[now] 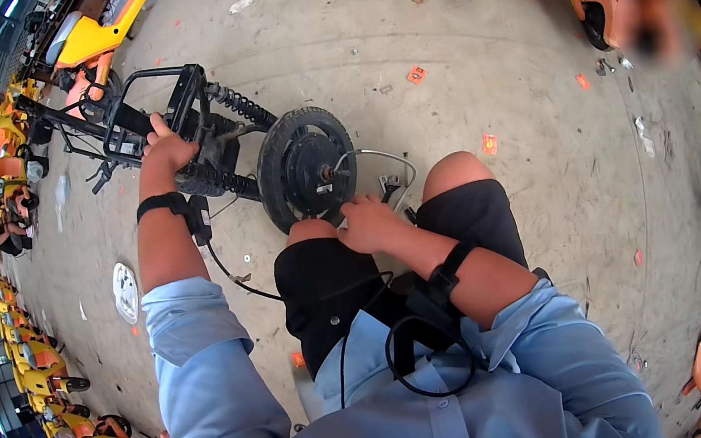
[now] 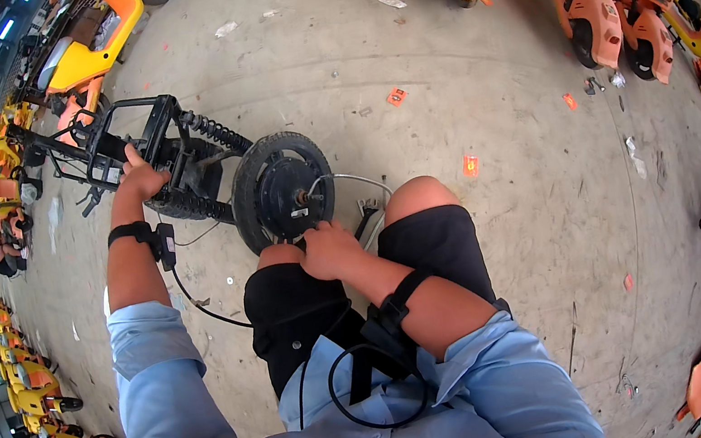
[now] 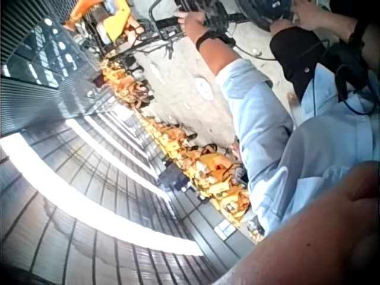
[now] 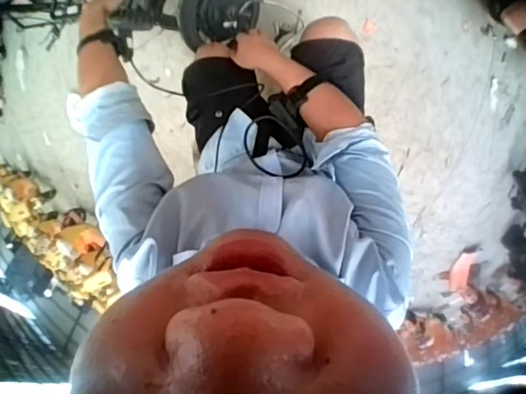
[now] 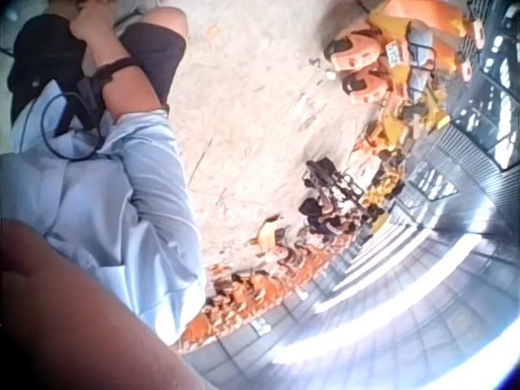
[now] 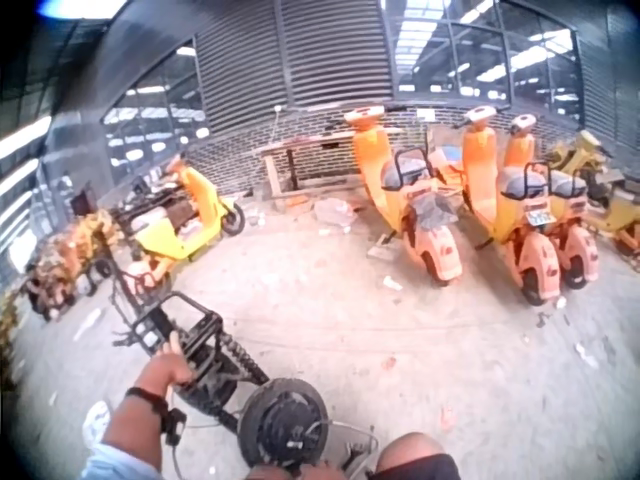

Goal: The person works on a detached scooter wheel, using pliers to handle a spring and small metal components, and later applies a lubricant or cleaning fluid to the axle area.

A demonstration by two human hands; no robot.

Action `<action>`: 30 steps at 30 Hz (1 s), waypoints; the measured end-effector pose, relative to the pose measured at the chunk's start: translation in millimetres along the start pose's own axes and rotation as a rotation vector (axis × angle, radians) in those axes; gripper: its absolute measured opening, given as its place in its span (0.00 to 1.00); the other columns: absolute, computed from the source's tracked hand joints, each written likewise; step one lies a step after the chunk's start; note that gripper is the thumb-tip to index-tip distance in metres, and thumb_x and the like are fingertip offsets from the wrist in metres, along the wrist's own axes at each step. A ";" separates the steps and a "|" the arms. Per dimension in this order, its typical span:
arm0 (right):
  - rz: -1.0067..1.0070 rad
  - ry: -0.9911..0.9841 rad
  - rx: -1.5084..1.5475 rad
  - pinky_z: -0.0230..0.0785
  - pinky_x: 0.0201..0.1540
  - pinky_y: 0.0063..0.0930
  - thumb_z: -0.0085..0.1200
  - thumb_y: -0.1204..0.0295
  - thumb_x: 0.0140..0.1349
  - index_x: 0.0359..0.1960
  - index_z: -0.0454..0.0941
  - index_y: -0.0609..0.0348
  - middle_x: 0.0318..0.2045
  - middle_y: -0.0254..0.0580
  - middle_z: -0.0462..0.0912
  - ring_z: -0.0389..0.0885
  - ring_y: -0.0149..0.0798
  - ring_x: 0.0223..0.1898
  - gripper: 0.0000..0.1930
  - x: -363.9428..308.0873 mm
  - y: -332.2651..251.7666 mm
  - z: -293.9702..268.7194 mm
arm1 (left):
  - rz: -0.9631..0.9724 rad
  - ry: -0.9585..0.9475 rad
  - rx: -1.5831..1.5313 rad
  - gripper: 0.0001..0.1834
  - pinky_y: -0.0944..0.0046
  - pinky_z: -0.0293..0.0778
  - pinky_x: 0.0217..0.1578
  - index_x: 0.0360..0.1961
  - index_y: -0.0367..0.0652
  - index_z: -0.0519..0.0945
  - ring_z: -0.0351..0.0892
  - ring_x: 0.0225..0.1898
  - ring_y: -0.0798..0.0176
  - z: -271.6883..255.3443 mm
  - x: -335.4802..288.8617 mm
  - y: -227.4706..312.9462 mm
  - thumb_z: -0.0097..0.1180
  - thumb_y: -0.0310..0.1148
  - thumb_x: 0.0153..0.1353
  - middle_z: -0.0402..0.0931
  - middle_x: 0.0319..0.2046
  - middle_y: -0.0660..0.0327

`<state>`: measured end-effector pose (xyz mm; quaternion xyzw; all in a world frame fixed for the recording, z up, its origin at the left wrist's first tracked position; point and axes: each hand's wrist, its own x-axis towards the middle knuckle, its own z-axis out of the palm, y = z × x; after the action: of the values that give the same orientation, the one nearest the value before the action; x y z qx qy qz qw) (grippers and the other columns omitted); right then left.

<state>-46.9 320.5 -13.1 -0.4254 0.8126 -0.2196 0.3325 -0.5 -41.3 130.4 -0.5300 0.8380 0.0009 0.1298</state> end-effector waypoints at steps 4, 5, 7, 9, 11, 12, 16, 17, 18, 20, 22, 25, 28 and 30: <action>0.018 -0.005 -0.001 0.66 0.59 0.49 0.52 0.57 0.61 0.50 0.78 0.63 0.54 0.57 0.75 0.70 0.58 0.59 0.23 -7.3 4.0 0.1 | -0.002 0.014 -0.004 0.67 0.48 0.58 0.67 0.74 0.50 0.26 0.58 0.68 0.34 3.6 4.0 -0.4 0.66 0.48 0.48 0.52 0.70 0.39; 0.021 0.002 -0.002 0.67 0.59 0.48 0.52 0.57 0.60 0.50 0.78 0.63 0.54 0.57 0.75 0.70 0.58 0.59 0.23 -7.5 6.6 2.3 | 0.008 0.023 -0.016 0.66 0.48 0.58 0.67 0.74 0.51 0.28 0.59 0.68 0.36 3.4 2.8 0.3 0.66 0.48 0.48 0.53 0.70 0.41; 0.028 0.015 -0.005 0.67 0.59 0.48 0.53 0.57 0.60 0.50 0.78 0.63 0.54 0.56 0.75 0.70 0.58 0.59 0.24 -8.2 12.7 6.1 | 0.027 0.042 -0.040 0.65 0.48 0.58 0.67 0.74 0.52 0.31 0.59 0.68 0.39 3.2 0.8 2.5 0.67 0.47 0.47 0.55 0.69 0.44; 0.025 -0.006 -0.004 0.67 0.60 0.47 0.54 0.56 0.60 0.50 0.78 0.63 0.54 0.56 0.76 0.71 0.57 0.59 0.24 -10.5 15.1 7.2 | 0.066 0.065 -0.065 0.65 0.49 0.58 0.66 0.74 0.51 0.33 0.60 0.68 0.39 6.7 2.2 -5.2 0.68 0.46 0.45 0.56 0.69 0.43; 0.020 -0.020 -0.001 0.67 0.60 0.46 0.54 0.56 0.59 0.50 0.78 0.63 0.54 0.56 0.76 0.71 0.56 0.59 0.24 -14.8 15.9 6.3 | 0.132 0.097 -0.102 0.66 0.51 0.59 0.66 0.74 0.47 0.34 0.62 0.67 0.37 8.8 6.9 -12.5 0.68 0.44 0.43 0.57 0.67 0.38; 0.016 -0.024 0.002 0.67 0.60 0.45 0.54 0.56 0.59 0.51 0.78 0.63 0.54 0.56 0.76 0.71 0.56 0.59 0.24 -17.7 15.0 5.2 | 0.138 0.119 -0.096 0.65 0.52 0.59 0.66 0.74 0.47 0.35 0.62 0.66 0.38 10.9 7.5 -15.6 0.68 0.44 0.43 0.58 0.67 0.38; 0.031 -0.054 0.026 0.66 0.61 0.44 0.55 0.56 0.59 0.52 0.77 0.63 0.54 0.56 0.76 0.71 0.56 0.59 0.25 -32.3 6.2 -2.0 | 0.145 0.171 -0.110 0.62 0.52 0.60 0.66 0.74 0.46 0.38 0.63 0.66 0.38 18.9 3.9 -23.9 0.68 0.42 0.44 0.59 0.66 0.38; 0.025 -0.048 0.018 0.66 0.61 0.44 0.55 0.56 0.59 0.52 0.77 0.63 0.55 0.56 0.76 0.71 0.56 0.59 0.25 -32.6 9.2 -0.3 | 0.145 0.179 -0.123 0.62 0.52 0.60 0.66 0.74 0.46 0.39 0.63 0.66 0.38 19.0 2.3 -23.6 0.67 0.42 0.44 0.59 0.66 0.38; 0.018 -0.043 0.011 0.66 0.61 0.44 0.55 0.56 0.59 0.52 0.77 0.63 0.55 0.56 0.75 0.71 0.57 0.59 0.26 -32.3 13.1 2.3 | 0.152 0.190 -0.129 0.61 0.51 0.60 0.66 0.73 0.46 0.39 0.63 0.66 0.37 19.7 1.3 -22.2 0.67 0.42 0.44 0.59 0.66 0.38; 0.013 -0.048 0.008 0.66 0.62 0.43 0.55 0.56 0.59 0.53 0.77 0.63 0.55 0.56 0.75 0.71 0.57 0.59 0.26 -33.1 14.7 4.1 | 0.157 0.214 -0.131 0.60 0.51 0.60 0.66 0.73 0.47 0.41 0.63 0.66 0.37 20.9 0.0 -21.8 0.66 0.41 0.45 0.60 0.66 0.39; 0.017 -0.069 0.018 0.66 0.62 0.43 0.55 0.56 0.59 0.53 0.77 0.63 0.55 0.57 0.75 0.71 0.57 0.59 0.26 -35.7 11.4 3.5 | 0.135 0.229 -0.117 0.58 0.49 0.58 0.67 0.74 0.50 0.41 0.61 0.66 0.36 23.0 -2.5 -24.6 0.65 0.41 0.46 0.60 0.66 0.42; 0.007 -0.082 0.010 0.66 0.62 0.43 0.55 0.56 0.59 0.54 0.76 0.62 0.55 0.57 0.75 0.71 0.58 0.59 0.26 -38.4 8.9 2.0 | 0.124 0.232 -0.138 0.58 0.47 0.58 0.66 0.73 0.50 0.42 0.61 0.66 0.35 21.7 -9.8 -22.4 0.65 0.41 0.46 0.59 0.67 0.42; 0.010 -0.072 0.003 0.66 0.61 0.44 0.54 0.56 0.60 0.54 0.76 0.62 0.55 0.57 0.75 0.71 0.58 0.59 0.26 -37.8 10.3 3.5 | 0.130 0.224 -0.157 0.57 0.47 0.58 0.66 0.73 0.50 0.43 0.61 0.66 0.35 20.5 -14.6 -19.4 0.65 0.41 0.47 0.59 0.67 0.43; -0.004 -0.072 -0.002 0.66 0.61 0.44 0.54 0.56 0.60 0.54 0.76 0.62 0.55 0.57 0.75 0.71 0.58 0.59 0.26 -36.4 7.7 6.2 | 0.138 0.237 -0.155 0.57 0.47 0.59 0.66 0.74 0.49 0.43 0.61 0.66 0.35 22.9 -17.1 -23.6 0.65 0.41 0.47 0.60 0.66 0.43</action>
<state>-31.4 354.6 -9.4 -0.4348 0.7995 -0.2042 0.3605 32.3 -33.2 115.2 -0.4760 0.8793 0.0119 -0.0113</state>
